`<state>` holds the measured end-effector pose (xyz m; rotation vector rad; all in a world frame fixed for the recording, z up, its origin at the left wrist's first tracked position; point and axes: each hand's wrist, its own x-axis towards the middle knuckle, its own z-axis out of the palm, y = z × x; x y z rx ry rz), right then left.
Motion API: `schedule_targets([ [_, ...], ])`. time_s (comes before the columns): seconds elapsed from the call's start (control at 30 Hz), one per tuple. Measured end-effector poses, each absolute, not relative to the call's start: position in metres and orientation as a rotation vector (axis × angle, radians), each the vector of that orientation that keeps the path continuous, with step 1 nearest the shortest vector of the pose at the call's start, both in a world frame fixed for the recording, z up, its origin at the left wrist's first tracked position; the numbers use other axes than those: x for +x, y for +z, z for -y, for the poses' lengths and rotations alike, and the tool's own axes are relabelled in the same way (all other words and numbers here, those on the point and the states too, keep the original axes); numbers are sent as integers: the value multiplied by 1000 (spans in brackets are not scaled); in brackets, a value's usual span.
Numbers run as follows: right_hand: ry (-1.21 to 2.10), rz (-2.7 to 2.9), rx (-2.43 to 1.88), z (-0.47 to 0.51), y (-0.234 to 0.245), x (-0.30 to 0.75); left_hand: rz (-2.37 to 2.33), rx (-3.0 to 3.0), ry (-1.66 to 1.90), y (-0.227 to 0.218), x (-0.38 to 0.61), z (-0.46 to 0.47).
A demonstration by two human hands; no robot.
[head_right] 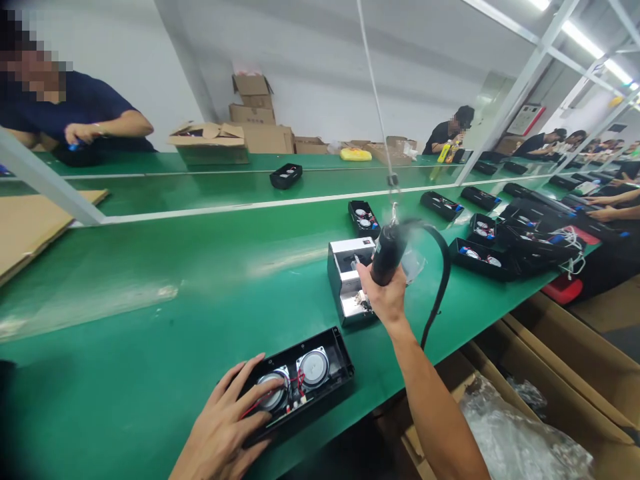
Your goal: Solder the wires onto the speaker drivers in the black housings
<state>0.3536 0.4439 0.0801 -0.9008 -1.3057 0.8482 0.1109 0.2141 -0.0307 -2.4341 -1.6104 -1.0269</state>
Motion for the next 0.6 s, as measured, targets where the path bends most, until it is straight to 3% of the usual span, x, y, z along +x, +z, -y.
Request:
schedule_targets([
  [0.2,1157,1428,-923,-409,79,365,1630,-2414,-1040,-30,114,-214],
  [0.6,1395,1311,-364,-282,84,327,1692,-2451,-934,-20,122,-207],
])
